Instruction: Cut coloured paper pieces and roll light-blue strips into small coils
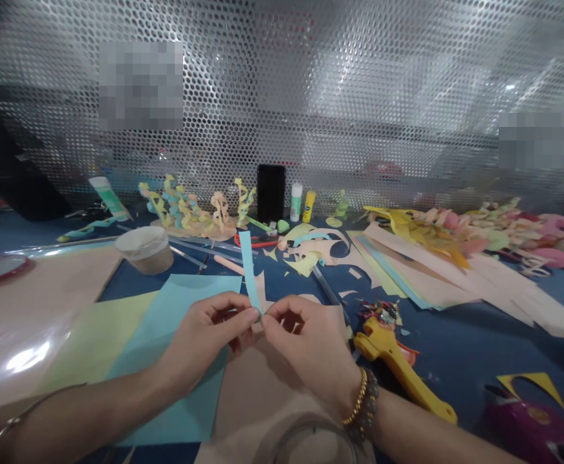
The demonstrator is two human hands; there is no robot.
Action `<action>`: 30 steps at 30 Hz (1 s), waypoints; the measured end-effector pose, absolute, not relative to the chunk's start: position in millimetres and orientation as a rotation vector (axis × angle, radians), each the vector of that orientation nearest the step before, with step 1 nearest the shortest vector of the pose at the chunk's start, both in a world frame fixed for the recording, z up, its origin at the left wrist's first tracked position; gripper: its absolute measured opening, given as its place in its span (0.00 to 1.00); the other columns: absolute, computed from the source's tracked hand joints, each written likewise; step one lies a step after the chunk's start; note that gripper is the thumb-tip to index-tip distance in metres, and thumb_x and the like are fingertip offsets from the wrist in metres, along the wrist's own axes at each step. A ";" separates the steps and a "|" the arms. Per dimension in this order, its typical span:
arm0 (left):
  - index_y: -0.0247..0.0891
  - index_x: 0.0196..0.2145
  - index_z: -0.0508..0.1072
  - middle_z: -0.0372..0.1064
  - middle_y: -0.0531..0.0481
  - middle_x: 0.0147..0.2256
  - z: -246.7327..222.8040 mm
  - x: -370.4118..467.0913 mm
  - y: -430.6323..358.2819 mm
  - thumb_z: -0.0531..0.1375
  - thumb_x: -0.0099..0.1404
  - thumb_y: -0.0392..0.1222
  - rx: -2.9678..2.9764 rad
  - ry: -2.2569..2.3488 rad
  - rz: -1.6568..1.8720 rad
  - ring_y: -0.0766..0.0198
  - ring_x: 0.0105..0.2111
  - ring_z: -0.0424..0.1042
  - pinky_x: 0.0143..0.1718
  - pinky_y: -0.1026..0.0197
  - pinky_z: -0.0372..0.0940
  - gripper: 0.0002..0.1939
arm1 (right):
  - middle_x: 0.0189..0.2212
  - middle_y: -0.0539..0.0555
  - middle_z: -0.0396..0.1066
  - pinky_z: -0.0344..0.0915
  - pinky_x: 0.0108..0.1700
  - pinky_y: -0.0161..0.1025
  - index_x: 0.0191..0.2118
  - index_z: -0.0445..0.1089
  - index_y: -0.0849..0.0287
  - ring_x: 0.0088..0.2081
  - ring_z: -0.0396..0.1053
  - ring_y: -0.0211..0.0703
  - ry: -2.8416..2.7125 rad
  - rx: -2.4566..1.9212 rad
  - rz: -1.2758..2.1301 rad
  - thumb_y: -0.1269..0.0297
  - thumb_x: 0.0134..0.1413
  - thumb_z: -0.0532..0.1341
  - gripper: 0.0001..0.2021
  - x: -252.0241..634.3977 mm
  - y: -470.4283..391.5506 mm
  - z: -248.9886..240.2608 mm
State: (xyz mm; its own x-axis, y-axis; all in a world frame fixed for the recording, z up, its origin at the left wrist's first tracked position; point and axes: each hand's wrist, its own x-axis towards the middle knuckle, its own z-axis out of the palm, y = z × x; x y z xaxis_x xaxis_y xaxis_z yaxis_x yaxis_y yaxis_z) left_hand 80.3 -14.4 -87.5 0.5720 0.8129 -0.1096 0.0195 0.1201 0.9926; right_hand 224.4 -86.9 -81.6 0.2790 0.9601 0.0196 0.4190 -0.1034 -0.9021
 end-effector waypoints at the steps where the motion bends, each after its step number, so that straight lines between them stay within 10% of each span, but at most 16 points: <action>1: 0.37 0.26 0.72 0.66 0.56 0.17 -87.7 80.1 -14.4 0.64 0.57 0.44 1.331 0.795 0.681 0.70 0.18 0.63 0.18 0.69 0.62 0.09 | 0.22 0.48 0.66 0.56 0.25 0.33 0.26 0.70 0.58 0.24 0.60 0.35 -1.274 -1.680 0.780 0.60 0.49 0.59 0.08 224.4 -86.7 -82.3; 30: 0.35 0.24 0.72 0.78 0.51 0.29 -85.0 75.9 -9.4 0.66 0.57 0.48 1.208 0.739 0.543 0.69 0.19 0.74 0.19 0.70 0.63 0.13 | 0.24 0.45 0.68 0.59 0.23 0.30 0.30 0.71 0.54 0.21 0.63 0.32 -1.523 -1.513 0.305 0.69 0.53 0.61 0.03 232.5 -88.8 -86.7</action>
